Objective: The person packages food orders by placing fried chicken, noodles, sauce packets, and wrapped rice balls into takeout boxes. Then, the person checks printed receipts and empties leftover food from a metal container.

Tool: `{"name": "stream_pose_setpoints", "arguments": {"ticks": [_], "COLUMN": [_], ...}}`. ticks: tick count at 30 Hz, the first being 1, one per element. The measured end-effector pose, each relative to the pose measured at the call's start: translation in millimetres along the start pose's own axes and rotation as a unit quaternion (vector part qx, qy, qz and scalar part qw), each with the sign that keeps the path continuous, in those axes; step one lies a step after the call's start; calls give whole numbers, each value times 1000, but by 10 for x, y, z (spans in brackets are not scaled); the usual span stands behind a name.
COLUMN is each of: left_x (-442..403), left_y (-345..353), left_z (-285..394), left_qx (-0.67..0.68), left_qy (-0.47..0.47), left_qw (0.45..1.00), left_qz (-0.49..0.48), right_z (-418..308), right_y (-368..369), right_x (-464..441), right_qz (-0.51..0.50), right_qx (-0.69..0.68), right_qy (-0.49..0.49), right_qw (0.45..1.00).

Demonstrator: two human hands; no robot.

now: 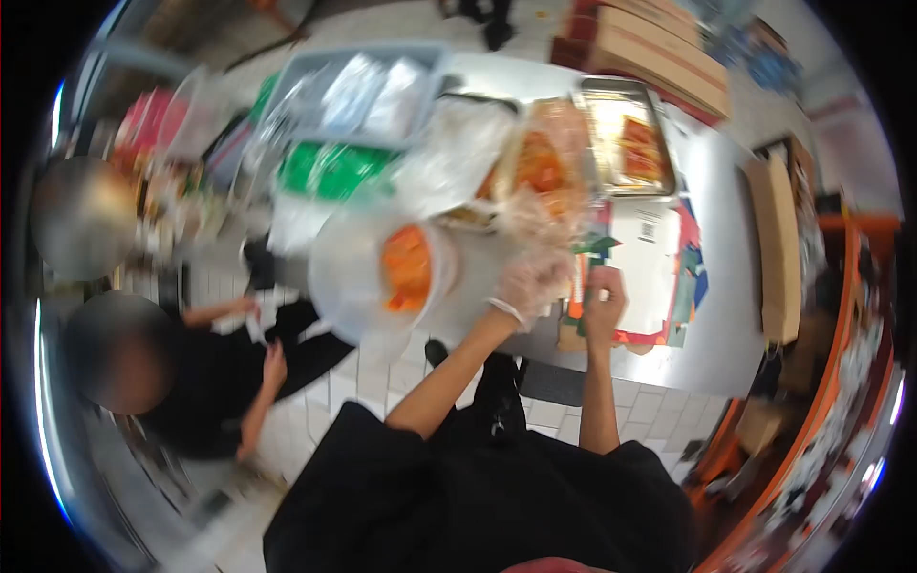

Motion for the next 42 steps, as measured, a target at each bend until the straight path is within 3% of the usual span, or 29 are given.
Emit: {"name": "stream_pose_setpoints", "arguments": {"ticks": [1, 2, 4, 6, 7, 9, 11, 13, 16, 17, 19, 22, 25, 26, 28, 31, 34, 35, 36, 37, 38, 39, 41, 42], "left_x": [276, 563, 1110, 1536, 1713, 2111, 2452, 2842, 3512, 3734, 4124, 4845, 5179, 5230, 5200, 5430, 5793, 5952, 6197, 6692, 7088, 7360, 7938, 8007], "left_y": [-97, -203, -481, -867, -1088, -1527, -1899, -2273, -2664, -2765, -3003, -3128, -3304, -3315, -3416, -3439, -3581, -3608, -3681, -3779, -3779, -3757, -4089, -4326], "left_z": [105, 25, -346, -501, -487, -513, -599, -703, -1068, -1175, -1254, -1769, -1774, -1724, -1455, -1549, -1547, -1567, -1603, -1867, -2163, -2327, -2494, -2598], "left_qx": [28, 0, -53, -66, -50, -80, -130, -139, -93, -71, -132, -85, -97, -36, -57, -41, -54, -70, -89, -311, -505, -436, -292, -185], "left_qy": [-109, -89, -31, -52, -106, -169, -179, -179, -239, -244, -268, -328, -376, -355, -403, -394, -454, -463, -472, -327, -156, -269, -475, -497], "left_qw": [990, 991, 988, 988, 988, 981, 975, 971, 946, 936, 925, 883, 848, 840, 819, 819, 801, 795, 790, 843, 827, 834, 804, 797], "left_qz": [-89, -100, -139, -131, -97, -50, 9, 80, 198, 244, 235, 325, 359, 409, 404, 414, 386, 386, 380, 292, 192, 207, 206, 287], "right_z": [-255, -586, -1698, -2214, -2437, -2392, -2060, -1855, -1465, -1451, -1416, -1245, -1865, -2046, -2360, -2537, -2514, -2345, -2307, -2310, -2350, -2329, -2286, -2342], "right_y": [0, -27, 313, 715, 1055, 1906, 2594, 2905, 3133, 3121, 3090, 3172, 3009, 2905, 2691, 2433, 2222, 2188, 2139, 2116, 2135, 2118, 2036, 2079], "right_x": [-6, -75, -72, -26, 32, 168, 329, 422, 431, 442, 456, 271, 364, 352, 222, 141, 259, 245, 277, 333, 339, 365, 516, 530], "right_qz": [4, 15, -8, -228, -372, -540, -586, -572, -532, -541, -560, -497, -500, -507, -511, -530, -431, -488, -450, -410, -369, -398, -339, -303], "right_qx": [-29, -51, -167, -69, -53, 71, 357, 429, 442, 434, 410, 425, 485, 456, 398, 379, 274, 364, 373, 381, 389, 412, 404, 395], "right_qy": [33, 68, 2, -216, -232, -277, -384, -431, -502, -496, -479, -498, -426, -415, -393, -326, -363, -368, -379, -391, -410, -414, -427, -442], "right_qw": [999, 996, 986, 947, 897, 792, 617, 550, 520, 523, 538, 570, 577, 602, 653, 685, 780, 703, 717, 731, 738, 707, 734, 746]}}
Point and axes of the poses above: each hand's wrist, its own x-axis away from the middle knuckle, its own y-axis out of the palm, z = x × y, the point moved 1 cm from there along -x, towards the middle knuckle, and after that the axes turned 10 degrees about z, right-handed, at the moved point
